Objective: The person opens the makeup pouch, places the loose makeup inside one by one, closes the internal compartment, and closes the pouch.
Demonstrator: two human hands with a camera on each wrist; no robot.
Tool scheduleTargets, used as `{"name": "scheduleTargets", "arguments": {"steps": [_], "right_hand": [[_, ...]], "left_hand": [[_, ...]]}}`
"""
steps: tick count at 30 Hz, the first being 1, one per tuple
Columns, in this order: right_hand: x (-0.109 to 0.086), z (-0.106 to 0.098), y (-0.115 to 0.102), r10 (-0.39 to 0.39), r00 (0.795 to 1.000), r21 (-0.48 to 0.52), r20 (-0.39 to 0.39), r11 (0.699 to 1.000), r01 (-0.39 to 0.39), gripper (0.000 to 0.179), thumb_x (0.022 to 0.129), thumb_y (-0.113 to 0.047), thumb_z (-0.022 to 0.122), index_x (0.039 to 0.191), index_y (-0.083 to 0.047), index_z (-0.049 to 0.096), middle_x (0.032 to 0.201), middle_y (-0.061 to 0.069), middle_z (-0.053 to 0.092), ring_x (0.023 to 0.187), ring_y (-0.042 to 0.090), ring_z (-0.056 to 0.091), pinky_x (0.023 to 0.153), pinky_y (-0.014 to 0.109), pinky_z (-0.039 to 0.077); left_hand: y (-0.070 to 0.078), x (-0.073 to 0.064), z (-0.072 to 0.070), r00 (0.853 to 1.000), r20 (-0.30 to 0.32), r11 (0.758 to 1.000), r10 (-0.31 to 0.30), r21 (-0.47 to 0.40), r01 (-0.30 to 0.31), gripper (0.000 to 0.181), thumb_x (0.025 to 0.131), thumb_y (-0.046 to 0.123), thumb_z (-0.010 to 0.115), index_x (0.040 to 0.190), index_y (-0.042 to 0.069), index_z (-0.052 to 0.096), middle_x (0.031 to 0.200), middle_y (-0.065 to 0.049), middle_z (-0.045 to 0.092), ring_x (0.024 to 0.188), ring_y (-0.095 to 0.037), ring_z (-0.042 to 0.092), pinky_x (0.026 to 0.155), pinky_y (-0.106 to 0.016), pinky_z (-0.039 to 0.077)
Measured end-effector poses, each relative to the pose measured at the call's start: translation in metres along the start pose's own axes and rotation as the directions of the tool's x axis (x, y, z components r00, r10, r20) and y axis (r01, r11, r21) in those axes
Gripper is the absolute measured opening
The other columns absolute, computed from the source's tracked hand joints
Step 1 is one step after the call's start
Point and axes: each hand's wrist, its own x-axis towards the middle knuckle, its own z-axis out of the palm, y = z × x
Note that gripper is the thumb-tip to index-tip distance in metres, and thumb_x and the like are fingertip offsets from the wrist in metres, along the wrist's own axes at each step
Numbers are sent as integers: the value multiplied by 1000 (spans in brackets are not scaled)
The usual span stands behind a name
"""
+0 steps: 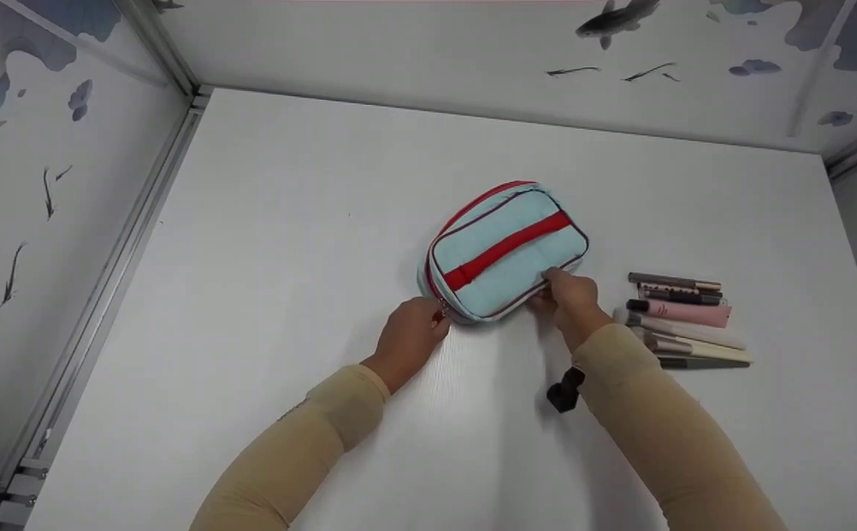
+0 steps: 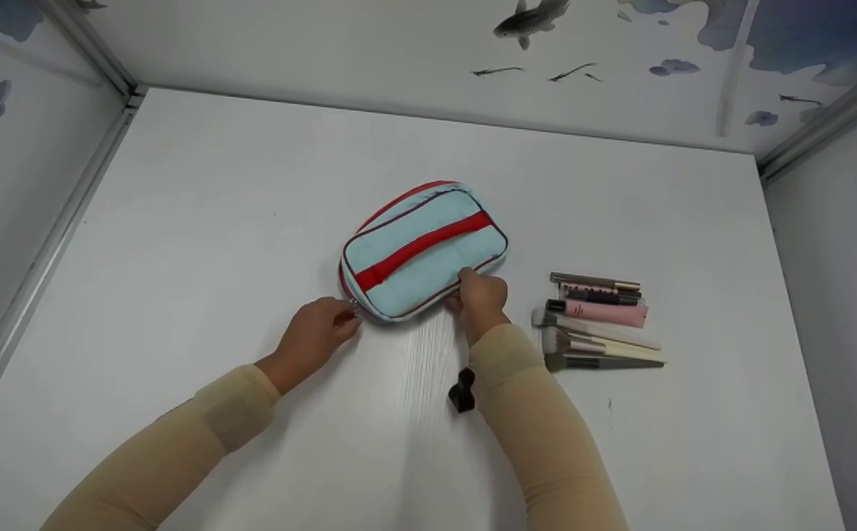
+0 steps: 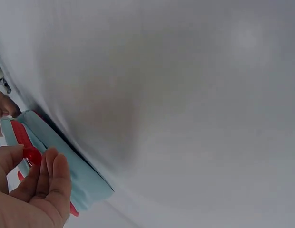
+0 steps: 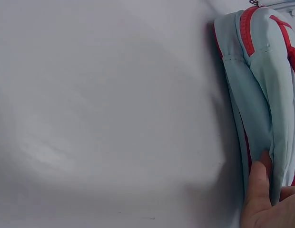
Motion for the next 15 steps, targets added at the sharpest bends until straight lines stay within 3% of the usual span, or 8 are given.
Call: {"name": "scheduleTargets", "arguments": {"steps": [4,10,15], "right_hand": [[-3,5,-2,11,1000,35,2,999,-11,44,96,-15,51,136,0,39,95,8,55,72,10,60,76,22,52],[-7,14,-5,13,1000,94,8,995,-13,45,97,-14,50,138,-2,36,99,8,53,78,12,58,78,23,52],[-8,20,-3,10,1000,115,-8,993,-9,44,98,-14,49,138,-2,36,98,7,53,79,11,56,74,22,52]], "left_hand": [[6,-2,2,998,-46,998,-31,-49,29,11,92,13,60,86,6,65,81,-4,59,77,-16,49,74,-34,48],[11,-4,10,995,-47,992,-90,-96,85,12,93,16,61,89,7,67,82,-2,61,77,-14,50,73,-31,48],[13,-4,18,984,-83,966,-159,-220,138,14,93,16,61,85,8,68,78,0,60,75,-13,50,71,-29,48]]}}
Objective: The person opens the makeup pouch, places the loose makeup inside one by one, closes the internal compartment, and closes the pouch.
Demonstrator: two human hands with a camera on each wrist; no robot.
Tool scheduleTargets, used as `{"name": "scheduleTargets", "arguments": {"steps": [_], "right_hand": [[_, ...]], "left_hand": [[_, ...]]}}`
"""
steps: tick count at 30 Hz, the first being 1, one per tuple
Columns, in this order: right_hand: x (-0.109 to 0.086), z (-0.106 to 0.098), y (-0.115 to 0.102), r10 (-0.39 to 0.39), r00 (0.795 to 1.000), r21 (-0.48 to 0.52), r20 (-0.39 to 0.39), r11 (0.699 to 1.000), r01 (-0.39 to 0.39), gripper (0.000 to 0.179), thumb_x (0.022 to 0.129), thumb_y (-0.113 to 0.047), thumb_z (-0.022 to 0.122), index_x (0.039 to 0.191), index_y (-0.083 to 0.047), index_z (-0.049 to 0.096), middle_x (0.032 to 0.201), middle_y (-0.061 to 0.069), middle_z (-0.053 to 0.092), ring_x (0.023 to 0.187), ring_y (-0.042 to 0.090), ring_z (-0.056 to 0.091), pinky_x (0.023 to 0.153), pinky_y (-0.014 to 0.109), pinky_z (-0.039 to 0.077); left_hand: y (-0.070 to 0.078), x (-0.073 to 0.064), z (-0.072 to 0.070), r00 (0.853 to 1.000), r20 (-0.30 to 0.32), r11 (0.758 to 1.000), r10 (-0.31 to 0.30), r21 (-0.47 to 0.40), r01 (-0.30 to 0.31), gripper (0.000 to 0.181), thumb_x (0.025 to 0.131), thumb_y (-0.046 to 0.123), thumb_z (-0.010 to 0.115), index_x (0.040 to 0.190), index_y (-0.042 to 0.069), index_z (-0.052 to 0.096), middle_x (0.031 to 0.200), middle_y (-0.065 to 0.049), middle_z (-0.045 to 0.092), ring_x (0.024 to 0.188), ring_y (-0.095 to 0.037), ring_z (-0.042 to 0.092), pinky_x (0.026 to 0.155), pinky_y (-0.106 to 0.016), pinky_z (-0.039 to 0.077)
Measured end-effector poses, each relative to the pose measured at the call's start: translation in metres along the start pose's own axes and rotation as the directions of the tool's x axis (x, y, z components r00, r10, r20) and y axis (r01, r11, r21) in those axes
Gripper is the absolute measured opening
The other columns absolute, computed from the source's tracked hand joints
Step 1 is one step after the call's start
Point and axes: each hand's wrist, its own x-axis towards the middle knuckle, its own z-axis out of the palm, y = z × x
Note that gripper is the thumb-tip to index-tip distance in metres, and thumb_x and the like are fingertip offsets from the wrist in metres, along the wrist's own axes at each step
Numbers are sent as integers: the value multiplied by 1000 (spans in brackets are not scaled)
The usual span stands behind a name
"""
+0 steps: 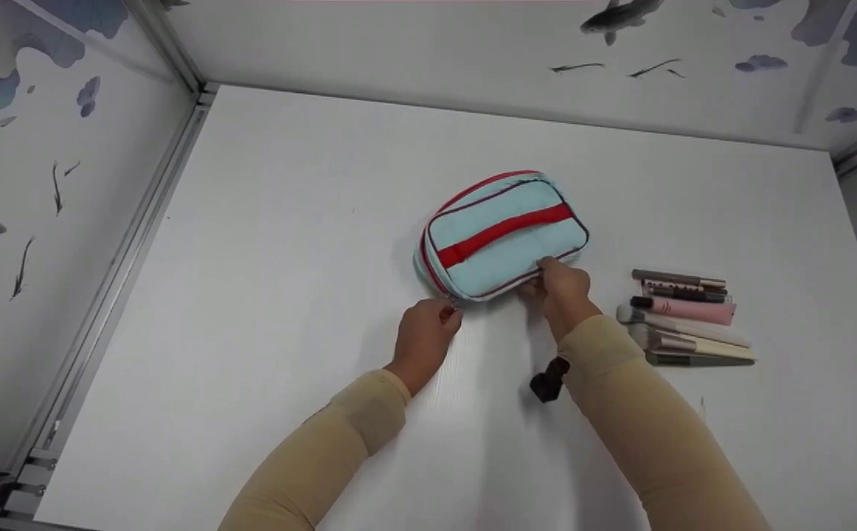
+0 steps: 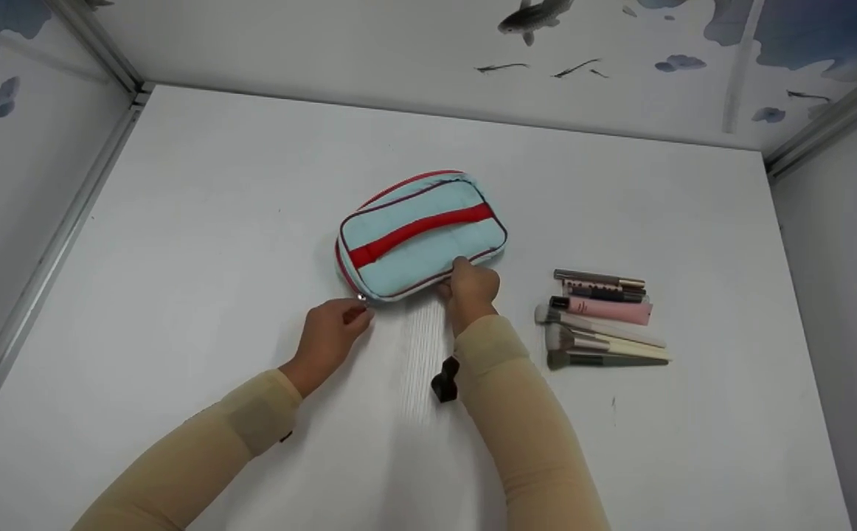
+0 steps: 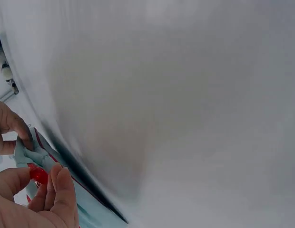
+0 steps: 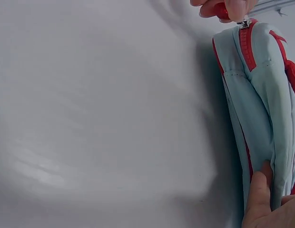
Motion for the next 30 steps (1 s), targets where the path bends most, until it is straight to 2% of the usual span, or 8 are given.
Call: {"name": "scheduleTargets", "arguments": {"steps": [4,8,15,20,25,30], "right_hand": [[0,4,1,-2,1000,39,-1,999,2,43,97,-12,48,138,-2,37,97,7,54,78,11,57,77,24,52],[-1,7,3,4,1000,59,-8,998,-4,43,98,-14,49,138,-3,37,96,6,53,78,11,56,81,25,51],[-3,12,8,-10,999,41,-31,999,11,40,97,-12,49,134,-1,38,94,8,51,73,12,56,77,24,51],[-3,16,12,-7,999,57,-35,998,9,40,97,-12,48,134,0,40,94,7,52,74,11,57,73,23,52],[-2,18,16,-8,998,77,-56,997,12,33,96,-11,50,127,1,45,90,7,53,69,11,56,66,23,52],[-2,16,19,-11,999,87,-49,996,15,30,96,-10,50,124,1,46,89,8,53,68,11,55,65,23,51]], "left_hand": [[2,1,7,998,-31,992,-47,-119,43,14,94,17,61,91,7,71,86,-1,66,82,-13,58,75,-30,50],[6,0,13,996,-42,980,-83,-187,74,15,94,18,62,95,7,72,90,-1,69,84,-12,61,74,-29,51],[11,0,22,993,-98,980,-63,-194,43,15,92,15,62,86,5,72,80,-2,69,74,-12,57,69,-28,49],[14,-1,28,990,-111,972,-90,-226,63,14,92,16,63,87,6,73,82,-1,69,76,-10,58,69,-28,49],[17,-1,35,985,-115,961,-127,-261,94,15,92,18,64,88,7,74,79,2,68,71,-8,54,66,-26,47],[17,-1,36,985,-101,964,-139,-243,111,18,93,20,64,87,7,74,77,4,66,68,-7,52,63,-25,46]]}}
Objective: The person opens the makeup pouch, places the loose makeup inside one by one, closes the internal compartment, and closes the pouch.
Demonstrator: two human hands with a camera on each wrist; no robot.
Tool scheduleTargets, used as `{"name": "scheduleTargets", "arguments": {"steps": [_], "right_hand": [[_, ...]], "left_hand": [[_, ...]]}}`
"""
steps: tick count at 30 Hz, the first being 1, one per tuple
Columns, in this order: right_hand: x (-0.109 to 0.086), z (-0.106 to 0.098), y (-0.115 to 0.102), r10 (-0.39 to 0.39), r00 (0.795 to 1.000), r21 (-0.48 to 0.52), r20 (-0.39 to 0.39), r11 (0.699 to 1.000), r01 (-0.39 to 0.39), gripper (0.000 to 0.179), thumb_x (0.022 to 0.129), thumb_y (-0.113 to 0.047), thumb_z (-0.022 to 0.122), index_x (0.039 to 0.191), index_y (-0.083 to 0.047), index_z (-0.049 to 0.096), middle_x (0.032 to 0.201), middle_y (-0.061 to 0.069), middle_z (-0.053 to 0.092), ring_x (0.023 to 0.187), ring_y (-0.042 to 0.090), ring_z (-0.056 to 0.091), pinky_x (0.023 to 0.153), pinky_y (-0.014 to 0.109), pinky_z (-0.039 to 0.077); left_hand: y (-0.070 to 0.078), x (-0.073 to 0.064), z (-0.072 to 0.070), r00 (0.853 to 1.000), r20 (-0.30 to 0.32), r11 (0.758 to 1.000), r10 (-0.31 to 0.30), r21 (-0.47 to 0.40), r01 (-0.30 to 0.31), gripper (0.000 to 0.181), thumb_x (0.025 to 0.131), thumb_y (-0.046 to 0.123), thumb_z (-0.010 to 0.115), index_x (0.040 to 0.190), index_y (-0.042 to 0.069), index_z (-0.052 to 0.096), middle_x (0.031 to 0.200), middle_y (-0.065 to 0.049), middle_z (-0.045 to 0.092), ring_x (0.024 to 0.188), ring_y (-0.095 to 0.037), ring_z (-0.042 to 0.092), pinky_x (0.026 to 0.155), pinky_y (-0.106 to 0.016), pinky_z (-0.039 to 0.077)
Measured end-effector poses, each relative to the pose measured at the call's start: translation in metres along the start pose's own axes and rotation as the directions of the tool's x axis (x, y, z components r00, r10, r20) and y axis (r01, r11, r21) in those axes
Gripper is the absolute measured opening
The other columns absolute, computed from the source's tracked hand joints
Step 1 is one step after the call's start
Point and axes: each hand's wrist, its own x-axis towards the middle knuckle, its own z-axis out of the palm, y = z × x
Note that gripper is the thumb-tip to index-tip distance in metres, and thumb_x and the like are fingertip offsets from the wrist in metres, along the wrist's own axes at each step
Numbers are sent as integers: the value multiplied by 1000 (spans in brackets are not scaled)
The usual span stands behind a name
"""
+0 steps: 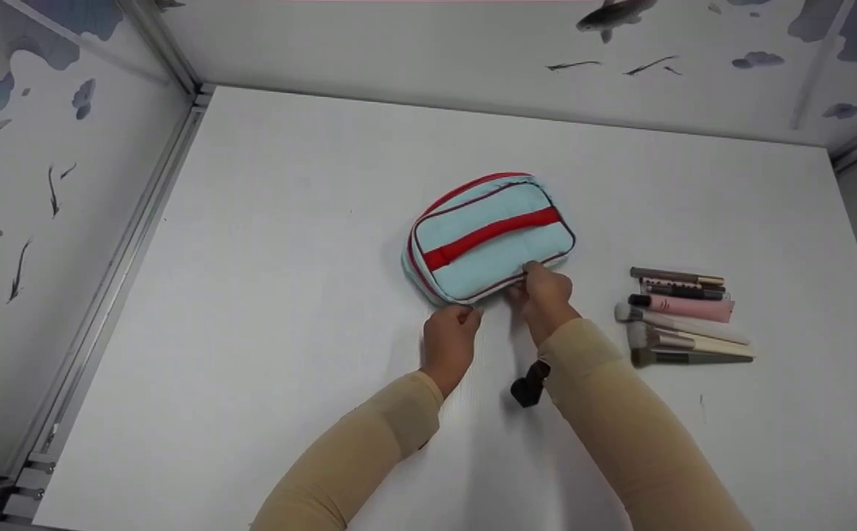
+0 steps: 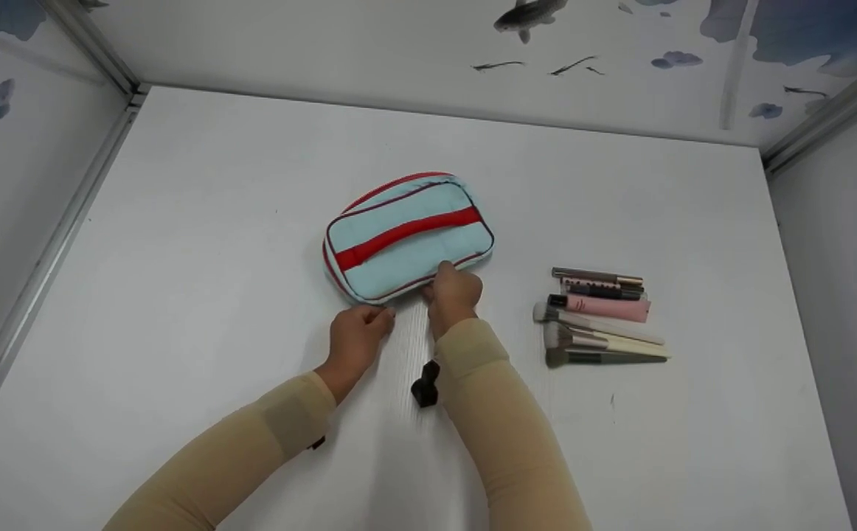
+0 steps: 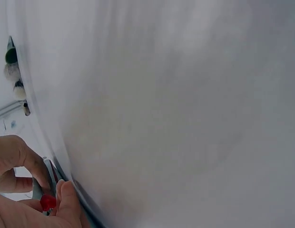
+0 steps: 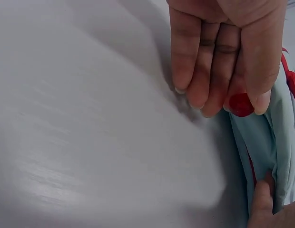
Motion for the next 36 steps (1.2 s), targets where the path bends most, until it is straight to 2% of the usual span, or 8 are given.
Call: {"name": "scheduleTargets", "arguments": {"steps": [8,13,17,22,27,30,33,36], "right_hand": [[-1,-6,-5,-8,997,-72,75,997,13,40,97,-17,52,132,0,44,96,9,59,74,12,64,79,27,55],[0,-9,-6,-17,993,-117,114,993,30,36,97,-18,52,126,2,46,90,10,58,68,12,62,80,29,55],[2,-10,-5,-5,991,-138,131,990,23,31,97,-19,52,120,1,47,91,11,57,66,14,61,80,30,55],[3,-12,-7,24,990,-171,136,985,-1,33,98,-23,52,122,0,48,97,11,56,71,15,61,81,29,54],[4,-14,-10,38,989,-196,146,981,-9,36,98,-24,53,124,-1,47,99,11,57,76,16,63,83,30,54],[5,-17,-10,38,988,-214,153,977,-5,35,97,-24,55,122,-1,49,98,11,59,78,17,64,82,30,55],[5,-20,-10,37,985,-248,167,969,6,34,97,-25,56,120,0,51,98,11,62,81,18,66,81,31,55],[4,-23,-9,33,979,-292,199,956,27,36,97,-26,56,122,0,53,100,12,65,85,19,68,81,32,55]], "left_hand": [[-3,2,-6,999,44,1000,-12,11,12,17,92,21,64,90,7,73,82,1,68,75,-10,57,67,-27,49],[-5,2,-8,997,45,998,-56,-11,56,18,90,20,66,94,4,73,89,-1,71,80,-11,61,70,-27,51],[-4,3,-11,994,67,996,-85,-26,86,17,89,20,67,93,4,73,85,-1,69,77,-12,59,68,-26,49],[-2,5,-16,991,103,995,-90,-24,93,15,89,18,67,87,3,71,78,-1,65,73,-12,54,66,-27,47],[1,7,-20,990,117,997,-81,26,79,15,89,15,67,85,2,73,84,-4,70,80,-15,58,72,-29,49],[2,9,-24,989,126,996,-77,57,70,13,88,12,66,85,2,75,85,-2,71,81,-13,59,73,-28,49],[2,13,-33,985,147,993,-92,91,79,16,89,10,63,79,2,73,75,3,64,74,-11,52,68,-27,45],[1,19,-47,982,136,986,-129,127,112,14,90,9,60,83,2,70,76,3,59,76,-13,50,71,-28,46]]}}
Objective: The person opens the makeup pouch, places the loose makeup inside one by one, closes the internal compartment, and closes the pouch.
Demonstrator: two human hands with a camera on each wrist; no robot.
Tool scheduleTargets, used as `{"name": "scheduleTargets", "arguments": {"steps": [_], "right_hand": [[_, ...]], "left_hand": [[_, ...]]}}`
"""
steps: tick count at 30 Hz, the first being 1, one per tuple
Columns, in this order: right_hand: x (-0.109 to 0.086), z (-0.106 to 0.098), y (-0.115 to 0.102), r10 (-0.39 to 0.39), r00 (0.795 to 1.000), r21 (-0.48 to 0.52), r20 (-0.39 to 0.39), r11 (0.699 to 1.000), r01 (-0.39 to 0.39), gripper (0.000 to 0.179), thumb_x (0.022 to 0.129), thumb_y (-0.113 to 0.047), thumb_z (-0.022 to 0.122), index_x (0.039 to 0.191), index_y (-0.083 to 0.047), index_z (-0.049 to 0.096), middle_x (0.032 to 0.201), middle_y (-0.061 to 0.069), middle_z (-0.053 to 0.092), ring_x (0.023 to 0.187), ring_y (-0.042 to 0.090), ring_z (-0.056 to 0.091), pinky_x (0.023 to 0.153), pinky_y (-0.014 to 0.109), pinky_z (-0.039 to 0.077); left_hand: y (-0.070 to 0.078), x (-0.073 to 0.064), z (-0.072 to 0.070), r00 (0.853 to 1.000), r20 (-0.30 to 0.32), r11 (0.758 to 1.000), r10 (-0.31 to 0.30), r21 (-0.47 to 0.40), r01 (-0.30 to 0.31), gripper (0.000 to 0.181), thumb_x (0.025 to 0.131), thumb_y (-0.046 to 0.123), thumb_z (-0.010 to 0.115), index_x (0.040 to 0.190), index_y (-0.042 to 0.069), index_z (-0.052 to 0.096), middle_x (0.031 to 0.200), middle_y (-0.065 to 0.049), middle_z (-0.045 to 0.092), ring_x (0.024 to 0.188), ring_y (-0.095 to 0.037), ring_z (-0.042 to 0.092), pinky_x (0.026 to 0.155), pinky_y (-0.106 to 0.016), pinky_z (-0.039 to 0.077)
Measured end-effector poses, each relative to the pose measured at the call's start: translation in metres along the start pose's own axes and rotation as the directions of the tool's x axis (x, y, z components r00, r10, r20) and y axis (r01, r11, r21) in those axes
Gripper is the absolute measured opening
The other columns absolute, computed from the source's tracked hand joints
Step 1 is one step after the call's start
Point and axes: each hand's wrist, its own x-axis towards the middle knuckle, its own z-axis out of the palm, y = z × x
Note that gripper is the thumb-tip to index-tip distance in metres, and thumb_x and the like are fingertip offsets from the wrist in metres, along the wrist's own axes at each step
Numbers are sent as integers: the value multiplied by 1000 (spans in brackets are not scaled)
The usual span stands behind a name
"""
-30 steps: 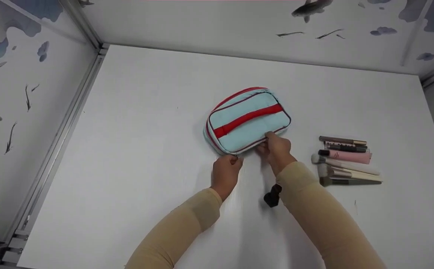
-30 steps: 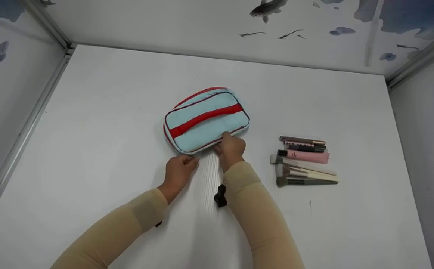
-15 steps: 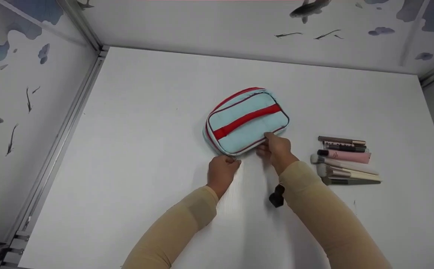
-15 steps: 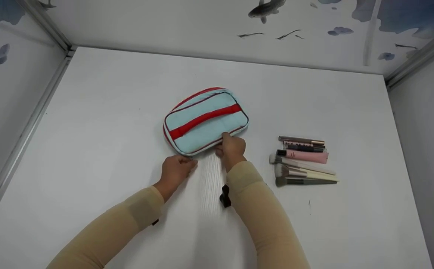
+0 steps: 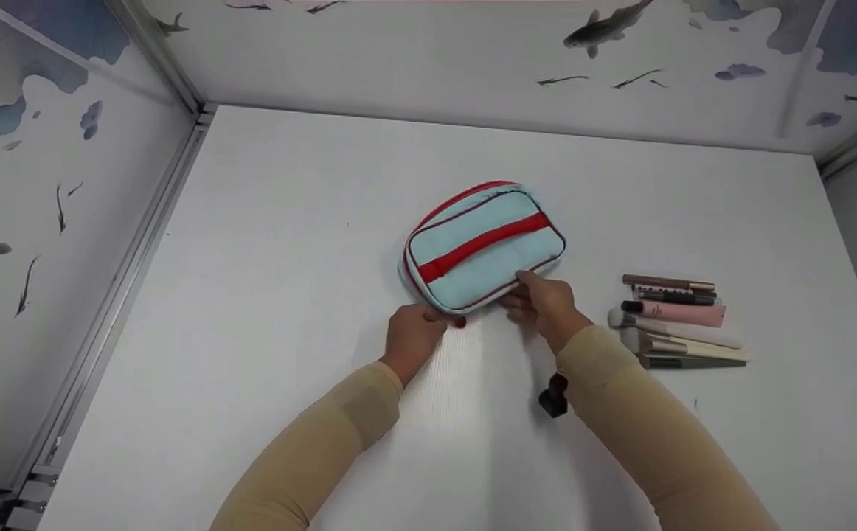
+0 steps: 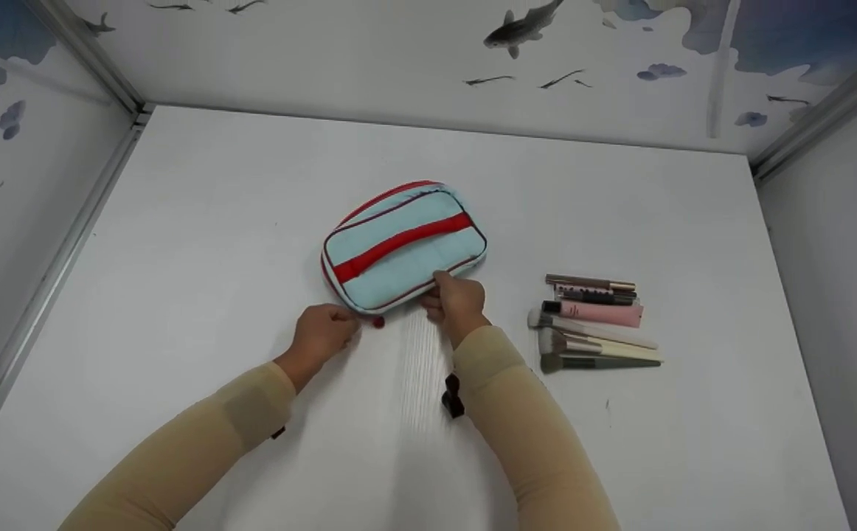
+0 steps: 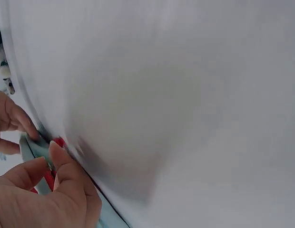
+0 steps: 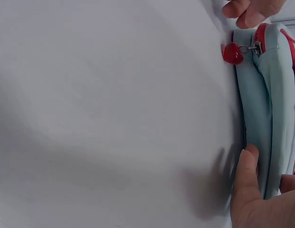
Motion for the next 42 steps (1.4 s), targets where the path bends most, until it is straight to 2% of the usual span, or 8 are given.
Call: {"name": "scheduleTargets", "arguments": {"steps": [5,9,11,15,21,28,37,42], "right_hand": [[-5,-5,4,-23,998,-103,53,994,29,40,96,-26,57,127,0,54,110,13,65,88,19,68,80,31,55],[-8,-10,6,-27,996,-134,91,990,39,42,96,-25,58,128,2,54,116,14,63,91,18,68,81,30,55],[-9,-12,7,-29,993,-132,114,990,44,43,96,-24,59,129,2,53,116,14,63,92,18,67,82,30,54],[-9,-11,10,-33,989,-126,145,991,51,44,95,-23,60,130,2,52,110,12,65,93,17,67,82,30,53],[-6,-7,13,-29,988,-125,152,991,48,46,95,-26,62,131,0,51,108,12,65,96,18,65,83,30,53],[-6,0,17,-22,982,-117,188,992,44,48,97,-27,58,134,1,48,117,16,64,98,19,67,83,31,54],[-5,2,20,-64,975,-105,214,991,88,42,98,-23,56,131,3,51,111,14,65,98,19,66,82,30,54],[-3,-3,20,-79,973,-78,219,992,99,41,98,-21,56,129,5,50,98,10,67,93,17,66,81,30,54]], "left_hand": [[-3,16,-33,994,-90,997,-65,33,68,16,92,11,57,99,0,66,98,-10,64,96,-24,58,88,-38,48],[-1,38,-59,987,-151,997,-59,34,65,23,93,13,53,106,-2,65,107,-16,64,104,-29,57,92,-40,46],[1,50,-69,986,-153,998,-63,20,67,26,94,15,52,110,-2,63,111,-16,63,107,-28,56,94,-40,45],[5,70,-81,991,-109,997,-83,-16,82,34,96,24,54,120,1,59,119,-14,59,111,-26,53,97,-39,44],[21,90,-81,998,-27,997,-65,-52,64,51,95,39,58,133,6,52,131,-10,54,118,-22,51,100,-35,43],[33,98,-71,996,86,1000,4,22,-6,53,95,38,58,136,4,51,133,-11,55,121,-22,51,102,-34,42],[32,101,-67,994,110,996,20,82,-30,45,96,32,58,130,3,56,128,-11,57,116,-22,51,100,-35,43],[30,96,-67,991,137,995,3,99,-17,45,95,32,59,130,3,56,127,-10,58,112,-22,52,99,-35,44]]}}
